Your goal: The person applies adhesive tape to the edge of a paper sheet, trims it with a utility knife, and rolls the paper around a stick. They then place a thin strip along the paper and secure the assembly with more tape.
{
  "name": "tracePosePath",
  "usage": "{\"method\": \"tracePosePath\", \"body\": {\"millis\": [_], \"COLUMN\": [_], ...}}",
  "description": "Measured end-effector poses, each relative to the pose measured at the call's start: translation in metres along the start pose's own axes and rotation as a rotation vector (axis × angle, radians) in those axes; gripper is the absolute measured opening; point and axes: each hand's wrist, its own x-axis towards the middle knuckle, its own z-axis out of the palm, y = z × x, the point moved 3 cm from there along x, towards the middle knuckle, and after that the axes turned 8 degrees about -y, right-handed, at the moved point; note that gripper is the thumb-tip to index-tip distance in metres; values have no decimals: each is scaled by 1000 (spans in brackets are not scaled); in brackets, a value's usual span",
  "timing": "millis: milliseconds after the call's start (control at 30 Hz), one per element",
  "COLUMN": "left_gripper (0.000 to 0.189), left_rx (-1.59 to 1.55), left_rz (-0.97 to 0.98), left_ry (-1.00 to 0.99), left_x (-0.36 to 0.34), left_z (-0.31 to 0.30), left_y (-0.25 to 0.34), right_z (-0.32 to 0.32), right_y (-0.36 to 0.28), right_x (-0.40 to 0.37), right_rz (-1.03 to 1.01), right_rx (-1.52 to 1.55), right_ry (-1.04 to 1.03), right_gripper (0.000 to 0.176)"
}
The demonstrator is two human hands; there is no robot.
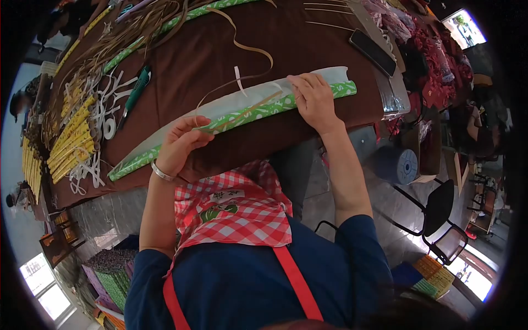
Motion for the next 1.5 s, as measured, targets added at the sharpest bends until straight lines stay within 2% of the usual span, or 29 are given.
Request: {"method": "tracePosePath", "body": {"millis": [167,233,267,333,367,433,533,600,733,900,967,1000,1067,1133,1200,1233,1367,1500], "left_gripper": [27,27,27,24,19,16,16,18,12,14,24,24,29,26,23,20,25,23], "left_rx": [55,167,167,535,924,1161,1220,1313,1371,1223,1212,1212,1299,1295,1470,1523,1620,1644], "left_rz": [20,82,82,469,539,698,779,725,685,535,770,767,864,821,848,760,622,561], "left_ry": [141,341,342,512,632,519,273,258,217,244,181,180,36,57,100,116,154,186], "left_x": [-13,-19,-18,-22,-25,-18,19,41,69,66,56,51,41,36,28,20,4,8], "left_z": [-11,-16,-19,-16,-9,33,69,89,86,63,70,72,81,67,60,60,61,60], "left_y": [-2,2,-1,13,18,39,35,28,6,1,7,10,16,13,12,9,-4,-11], "right_z": [-5,-3,-2,-1,0,2,3,1,1,1,4,4,3,2,2,3,3,3], "right_y": [-2,1,2,3,4,7,8,7,7,14,16,15,16,15,17,18,18,17], "right_x": [13,15,16,18,19,20,22,22,23,25,26,26,27,27,27,28,30,30], "right_rz": [75,84,95,118,141,124,124,144,203,247,264,266,309,311,317,326,333,325], "right_rx": [19,10,2,19,34,25,30,42,69,128,108,110,120,120,120,126,155,130], "right_ry": [-131,-141,-150,-167,-185,-172,-163,-168,-203,-240,-261,-263,-267,-271,-271,-271,-239,-238], "right_gripper": [31,31,30,29,28,26,23,22,21,21,21,21,23,23,23,23,22,21]}}
